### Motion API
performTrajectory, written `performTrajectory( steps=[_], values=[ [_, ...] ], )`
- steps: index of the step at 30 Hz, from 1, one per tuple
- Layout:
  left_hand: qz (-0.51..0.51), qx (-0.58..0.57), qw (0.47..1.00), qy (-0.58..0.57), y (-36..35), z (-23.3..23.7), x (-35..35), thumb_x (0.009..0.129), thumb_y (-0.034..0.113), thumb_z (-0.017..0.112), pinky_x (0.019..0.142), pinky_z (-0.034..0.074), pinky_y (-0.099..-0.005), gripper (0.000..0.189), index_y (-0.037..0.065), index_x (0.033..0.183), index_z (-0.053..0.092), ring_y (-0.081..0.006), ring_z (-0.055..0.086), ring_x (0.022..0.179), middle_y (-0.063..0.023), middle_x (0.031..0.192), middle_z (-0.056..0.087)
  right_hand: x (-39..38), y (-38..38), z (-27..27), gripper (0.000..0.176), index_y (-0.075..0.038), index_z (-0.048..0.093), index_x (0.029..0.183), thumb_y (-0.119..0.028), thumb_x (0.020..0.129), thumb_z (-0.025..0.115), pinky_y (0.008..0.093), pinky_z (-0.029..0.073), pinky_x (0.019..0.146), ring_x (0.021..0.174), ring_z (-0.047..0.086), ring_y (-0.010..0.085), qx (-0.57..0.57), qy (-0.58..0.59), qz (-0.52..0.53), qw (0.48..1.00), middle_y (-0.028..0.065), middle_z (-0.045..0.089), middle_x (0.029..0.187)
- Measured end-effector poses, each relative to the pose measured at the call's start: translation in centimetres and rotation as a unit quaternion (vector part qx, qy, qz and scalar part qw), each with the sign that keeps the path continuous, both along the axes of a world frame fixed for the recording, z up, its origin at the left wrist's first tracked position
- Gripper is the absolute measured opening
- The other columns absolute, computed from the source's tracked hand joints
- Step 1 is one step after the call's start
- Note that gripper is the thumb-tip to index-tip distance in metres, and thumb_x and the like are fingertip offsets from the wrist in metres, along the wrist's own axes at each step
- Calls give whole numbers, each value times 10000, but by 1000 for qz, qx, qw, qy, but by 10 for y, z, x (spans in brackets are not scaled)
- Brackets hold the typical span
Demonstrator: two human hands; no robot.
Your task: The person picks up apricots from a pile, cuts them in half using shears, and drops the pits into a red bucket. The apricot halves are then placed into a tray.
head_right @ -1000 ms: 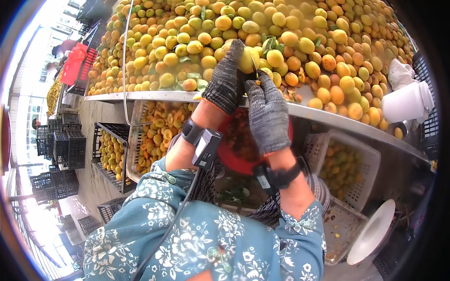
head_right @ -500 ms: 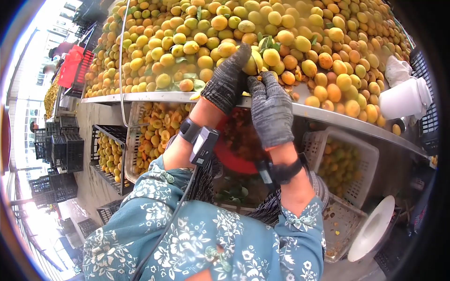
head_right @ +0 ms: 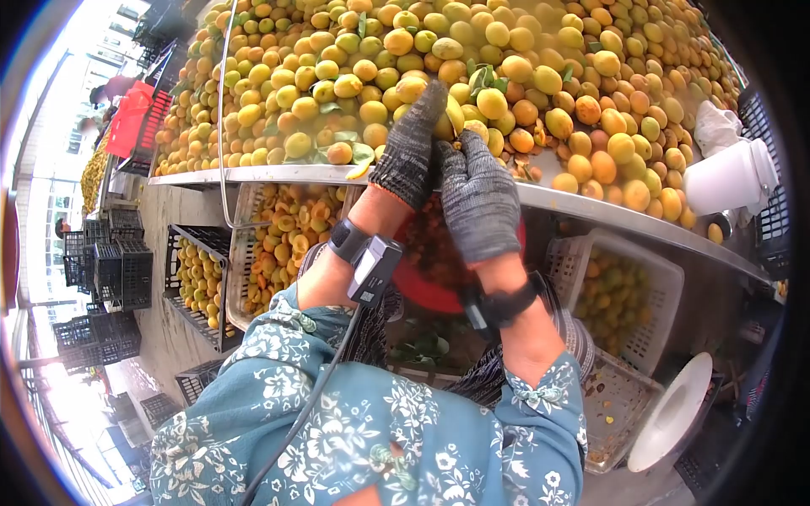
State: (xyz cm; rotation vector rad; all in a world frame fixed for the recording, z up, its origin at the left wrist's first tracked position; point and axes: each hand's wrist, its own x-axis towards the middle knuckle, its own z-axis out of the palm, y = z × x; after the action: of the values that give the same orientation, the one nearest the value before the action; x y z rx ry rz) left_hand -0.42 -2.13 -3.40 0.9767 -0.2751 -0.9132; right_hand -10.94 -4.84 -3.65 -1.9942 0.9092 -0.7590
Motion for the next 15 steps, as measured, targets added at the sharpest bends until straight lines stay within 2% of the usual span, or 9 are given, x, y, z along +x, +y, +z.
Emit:
performTrajectory(
  steps=[1,4,6,7,10,12,13,14,15],
  values=[
    [-1,0,1000,-1,1,3,-2,923,315,546,788,441,-229,319,61,1113,583,-69,528,878,3,974,592,0,1,-3,379,3,569,1144,-273,885,544,453,471,750,850,609,392,0,-1,-1,1000,266,621,911],
    [-5,-6,999,40,8,10,-6,903,340,574,740,470,-251,310,78,1070,581,-88,550,821,-4,926,591,1,4,-4,377,33,575,1121,-255,877,566,431,466,790,885,608,372,96,-71,10,993,254,629,935],
    [-29,-9,993,117,9,11,-6,889,359,592,686,491,-272,307,100,1051,570,-110,565,777,-14,893,585,1,7,2,319,27,583,1122,-194,894,544,394,466,831,920,606,333,233,-146,40,961,227,627,1000],
    [-30,-10,993,117,9,11,-7,889,359,592,686,491,-272,307,100,1051,570,-110,565,777,-14,893,585,0,7,0,319,27,583,1122,-194,894,544,394,466,831,920,606,333,232,-147,39,961,227,627,1000],
    [-38,-44,985,161,10,9,-10,885,363,598,674,500,-293,316,108,1068,561,-126,576,767,-25,895,589,-5,3,-17,267,32,597,1108,-107,889,535,356,459,868,960,597,293,172,-148,87,970,205,613,1057],
    [-43,-71,982,169,10,12,-12,888,358,596,693,500,-293,311,107,1068,559,-128,576,782,-33,907,590,-7,-1,-23,244,16,617,1093,-64,882,526,338,458,884,1009,579,286,-118,-85,110,983,206,593,1103],
    [-43,-70,982,169,11,11,-13,888,358,596,693,500,-293,311,107,1068,559,-128,576,782,-33,907,590,-7,2,-16,244,16,617,1093,-64,882,526,338,458,884,1009,579,286,-118,-85,110,983,206,593,1103],
    [-45,-82,982,165,10,8,-13,894,348,590,714,494,-297,304,102,1069,559,-132,573,806,-39,922,589,-6,8,-1,254,3,619,1097,-49,866,526,346,454,896,1023,572,298,66,-147,101,982,206,592,1105],
    [-47,-94,981,161,9,5,-12,900,339,584,734,488,-302,296,98,1070,559,-136,570,830,-45,937,587,-6,10,7,268,-10,621,1101,-35,851,526,355,451,908,1037,565,309,246,-205,89,943,207,591,1108]
  ],
)
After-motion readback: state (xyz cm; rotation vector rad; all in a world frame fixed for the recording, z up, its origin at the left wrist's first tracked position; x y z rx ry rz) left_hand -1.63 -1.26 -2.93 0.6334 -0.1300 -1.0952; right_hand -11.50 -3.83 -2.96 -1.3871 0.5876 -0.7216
